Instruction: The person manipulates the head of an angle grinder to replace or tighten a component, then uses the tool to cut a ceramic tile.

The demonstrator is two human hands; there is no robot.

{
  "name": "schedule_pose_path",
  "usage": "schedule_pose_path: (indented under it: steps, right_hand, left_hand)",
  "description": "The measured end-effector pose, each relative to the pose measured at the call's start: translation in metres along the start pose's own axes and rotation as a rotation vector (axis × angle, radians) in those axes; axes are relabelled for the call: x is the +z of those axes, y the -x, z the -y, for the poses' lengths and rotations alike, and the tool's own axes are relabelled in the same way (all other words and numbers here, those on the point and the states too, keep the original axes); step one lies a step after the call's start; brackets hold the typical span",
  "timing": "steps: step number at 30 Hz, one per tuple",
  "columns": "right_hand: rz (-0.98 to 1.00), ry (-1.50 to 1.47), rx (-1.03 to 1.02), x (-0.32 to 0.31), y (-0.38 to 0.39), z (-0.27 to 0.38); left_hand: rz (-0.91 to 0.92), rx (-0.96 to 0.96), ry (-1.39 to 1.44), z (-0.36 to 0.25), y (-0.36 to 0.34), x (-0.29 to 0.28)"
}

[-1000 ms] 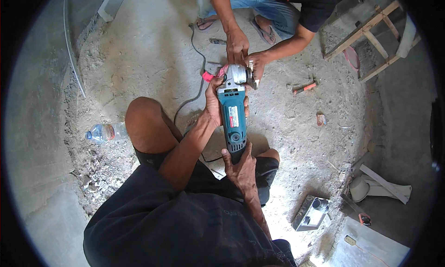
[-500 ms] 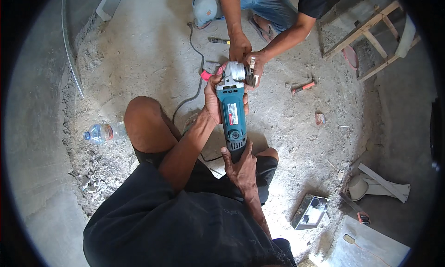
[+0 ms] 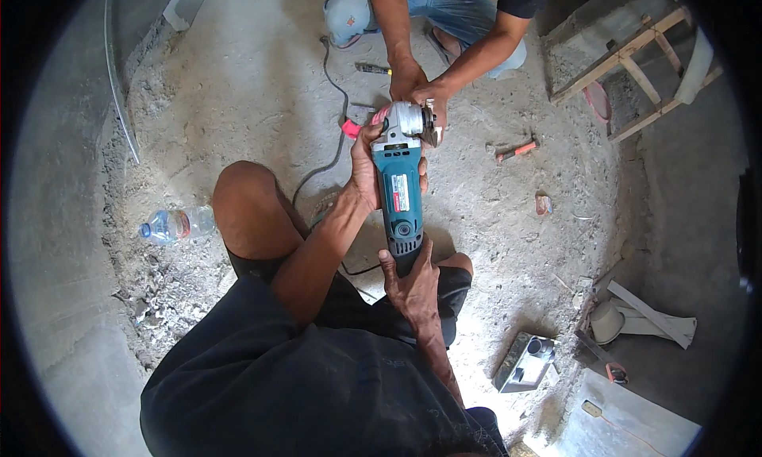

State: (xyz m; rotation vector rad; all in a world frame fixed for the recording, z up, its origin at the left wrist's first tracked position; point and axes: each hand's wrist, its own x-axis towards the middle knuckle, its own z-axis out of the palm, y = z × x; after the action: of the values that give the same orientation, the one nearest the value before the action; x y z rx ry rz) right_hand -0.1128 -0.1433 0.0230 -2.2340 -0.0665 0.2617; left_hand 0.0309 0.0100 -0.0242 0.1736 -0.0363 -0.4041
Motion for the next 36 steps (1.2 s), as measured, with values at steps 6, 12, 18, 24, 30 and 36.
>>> schedule_pose_path:
  steps: [6, 12, 18, 24, 30, 36]
  right_hand:
    - [0.007, -0.003, 0.014, 0.000, -0.002, 0.006]
    - [-0.016, 0.011, -0.009, -0.001, -0.003, 0.003]
    - [-0.016, -0.013, -0.008, -0.001, -0.005, 0.004]
    - [-0.026, -0.041, -0.021, 0.000, -0.006, 0.004]
    - [-0.016, -0.032, -0.002, -0.001, -0.006, 0.005]
    - [-0.014, -0.041, 0.009, 0.000, -0.008, 0.005]
  left_hand:
    - [0.018, 0.010, 0.049, -0.004, -0.002, 0.002]
    - [0.038, 0.018, 0.019, -0.003, -0.005, 0.004]
    - [0.036, 0.022, 0.024, -0.005, -0.006, 0.007]
    - [0.017, 0.004, -0.008, -0.007, -0.006, 0.010]
    - [0.020, 0.019, 0.012, -0.006, -0.010, 0.013]
    - [0.021, 0.015, -0.014, -0.006, -0.010, 0.012]
